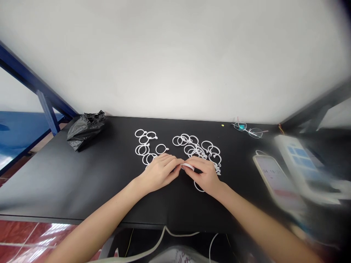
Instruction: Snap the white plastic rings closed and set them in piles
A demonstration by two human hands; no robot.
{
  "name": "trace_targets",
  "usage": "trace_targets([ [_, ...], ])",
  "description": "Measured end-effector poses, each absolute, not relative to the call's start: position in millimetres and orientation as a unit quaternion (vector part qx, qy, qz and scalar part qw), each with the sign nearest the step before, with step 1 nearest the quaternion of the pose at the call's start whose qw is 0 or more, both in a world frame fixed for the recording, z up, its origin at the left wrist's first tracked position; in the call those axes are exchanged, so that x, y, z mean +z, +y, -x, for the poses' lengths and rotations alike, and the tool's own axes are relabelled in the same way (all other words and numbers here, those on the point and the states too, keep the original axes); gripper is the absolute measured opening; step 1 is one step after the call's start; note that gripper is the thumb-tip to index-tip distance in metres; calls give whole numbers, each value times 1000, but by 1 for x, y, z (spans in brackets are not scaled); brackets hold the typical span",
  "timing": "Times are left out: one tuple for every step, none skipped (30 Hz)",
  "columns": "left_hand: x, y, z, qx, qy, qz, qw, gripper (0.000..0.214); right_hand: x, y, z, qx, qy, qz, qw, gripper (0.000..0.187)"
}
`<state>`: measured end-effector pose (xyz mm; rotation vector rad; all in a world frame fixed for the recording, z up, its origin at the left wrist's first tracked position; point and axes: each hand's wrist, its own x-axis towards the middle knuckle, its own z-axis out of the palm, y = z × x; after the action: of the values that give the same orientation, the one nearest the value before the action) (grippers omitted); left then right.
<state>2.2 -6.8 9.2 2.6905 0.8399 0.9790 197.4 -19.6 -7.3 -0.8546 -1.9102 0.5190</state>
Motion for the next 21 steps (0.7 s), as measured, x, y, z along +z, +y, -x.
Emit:
trace_targets([
  [9,-7,-2,330,284,-897,78,14,-7,-20,-197,215,-779,353,471,11],
  [9,-6,-3,333,291,-894,78,13,-6,-20,-197,218,-777,357,471,10],
  [9,-6,-2,336,298,-890,81,12,-5,-20,-196,220,-774,360,472,9],
  [9,-6,-2,341,306,-884,87,12,-4,-21,-196,223,-770,362,475,8],
  [8,-6,-1,349,316,-877,98,11,-3,-21,-196,228,-766,362,479,8],
  [8,-5,-1,358,327,-867,113,10,-3,-21,-196,235,-761,364,483,8],
  [8,-6,-1,369,340,-855,133,9,-2,-22,-196,250,-754,367,485,7],
  [9,-6,-1,378,355,-841,157,9,-2,-22,-196,272,-744,372,484,7],
  [9,-6,-1,386,370,-824,186,8,-2,-22,-196,299,-729,379,486,7],
  [10,-7,-1,389,384,-808,219,8,-2,-22,-196,329,-709,387,489,9],
  [11,-7,-2,390,395,-793,254,8,-3,-23,-196,358,-686,395,496,13],
  [12,-8,-2,388,401,-779,286,9,-3,-23,-196,383,-662,399,506,18],
  [13,-8,-2,386,403,-768,313,9,-4,-23,-196,404,-640,399,518,22],
  [14,-8,-3,385,403,-761,333,8,-5,-23,-196,420,-621,398,529,25],
  [15,-8,-3,384,400,-757,347,8,-5,-23,-196,431,-608,395,537,25],
  [15,-8,-2,383,397,-754,356,7,-6,-23,-195,439,-600,394,541,22],
  [15,-7,-2,383,394,-752,364,7,-6,-23,-195,444,-594,395,542,18],
  [15,-7,-2,382,392,-750,371,7,-6,-23,-194,447,-590,397,542,15],
  [15,-6,-2,381,391,-748,377,9,-6,-23,-194,446,-588,402,542,13],
  [15,-6,-2,381,393,-745,382,11,-6,-23,-193,445,-586,406,542,12],
  [15,-5,-2,380,395,-742,386,12,-6,-22,-193,441,-584,410,544,11],
])
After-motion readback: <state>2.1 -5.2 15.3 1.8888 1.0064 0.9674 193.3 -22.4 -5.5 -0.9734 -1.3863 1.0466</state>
